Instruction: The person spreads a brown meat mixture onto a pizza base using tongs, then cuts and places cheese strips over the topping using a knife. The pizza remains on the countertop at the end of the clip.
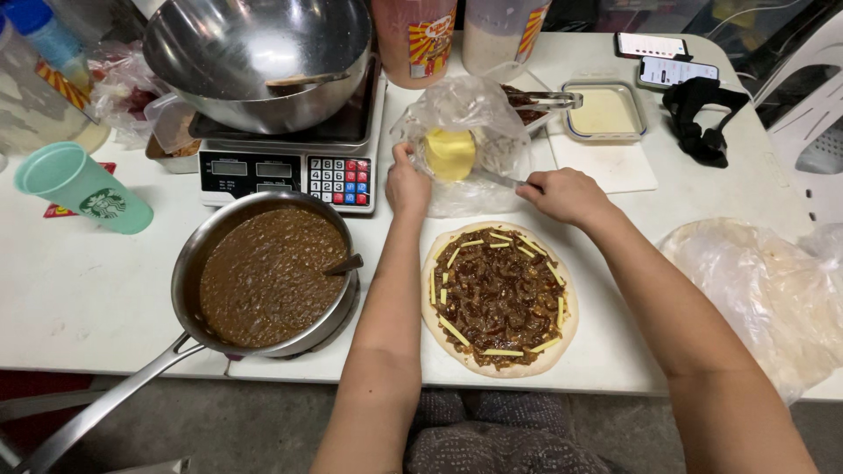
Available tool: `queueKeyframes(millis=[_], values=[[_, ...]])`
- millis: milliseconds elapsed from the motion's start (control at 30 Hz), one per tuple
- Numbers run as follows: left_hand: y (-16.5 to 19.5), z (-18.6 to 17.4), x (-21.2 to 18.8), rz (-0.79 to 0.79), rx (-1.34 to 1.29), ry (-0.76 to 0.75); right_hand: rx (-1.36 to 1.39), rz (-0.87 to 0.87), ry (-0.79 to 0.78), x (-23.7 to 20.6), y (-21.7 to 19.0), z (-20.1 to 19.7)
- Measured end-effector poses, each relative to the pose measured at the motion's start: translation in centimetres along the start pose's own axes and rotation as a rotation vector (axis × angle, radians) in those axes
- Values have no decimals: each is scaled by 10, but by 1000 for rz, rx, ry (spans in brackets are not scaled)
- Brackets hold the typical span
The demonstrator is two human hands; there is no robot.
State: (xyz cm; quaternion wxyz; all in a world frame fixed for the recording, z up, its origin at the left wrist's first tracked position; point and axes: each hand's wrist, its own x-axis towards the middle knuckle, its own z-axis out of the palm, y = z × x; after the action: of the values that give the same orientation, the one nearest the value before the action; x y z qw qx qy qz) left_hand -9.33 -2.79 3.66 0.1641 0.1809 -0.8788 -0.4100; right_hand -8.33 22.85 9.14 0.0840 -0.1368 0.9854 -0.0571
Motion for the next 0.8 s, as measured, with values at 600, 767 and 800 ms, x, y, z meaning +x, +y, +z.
queueKeyframes(millis=[600, 767, 800], values=[[-5, -6, -23, 629, 261, 107, -91, -133, 75, -16, -5, -16], [-12, -11, -25, 772, 204, 69, -168, -147, 84, -14, -7, -16], [-13, -9, -25, 777, 206, 80, -163, -150, 78, -14, -8, -16]])
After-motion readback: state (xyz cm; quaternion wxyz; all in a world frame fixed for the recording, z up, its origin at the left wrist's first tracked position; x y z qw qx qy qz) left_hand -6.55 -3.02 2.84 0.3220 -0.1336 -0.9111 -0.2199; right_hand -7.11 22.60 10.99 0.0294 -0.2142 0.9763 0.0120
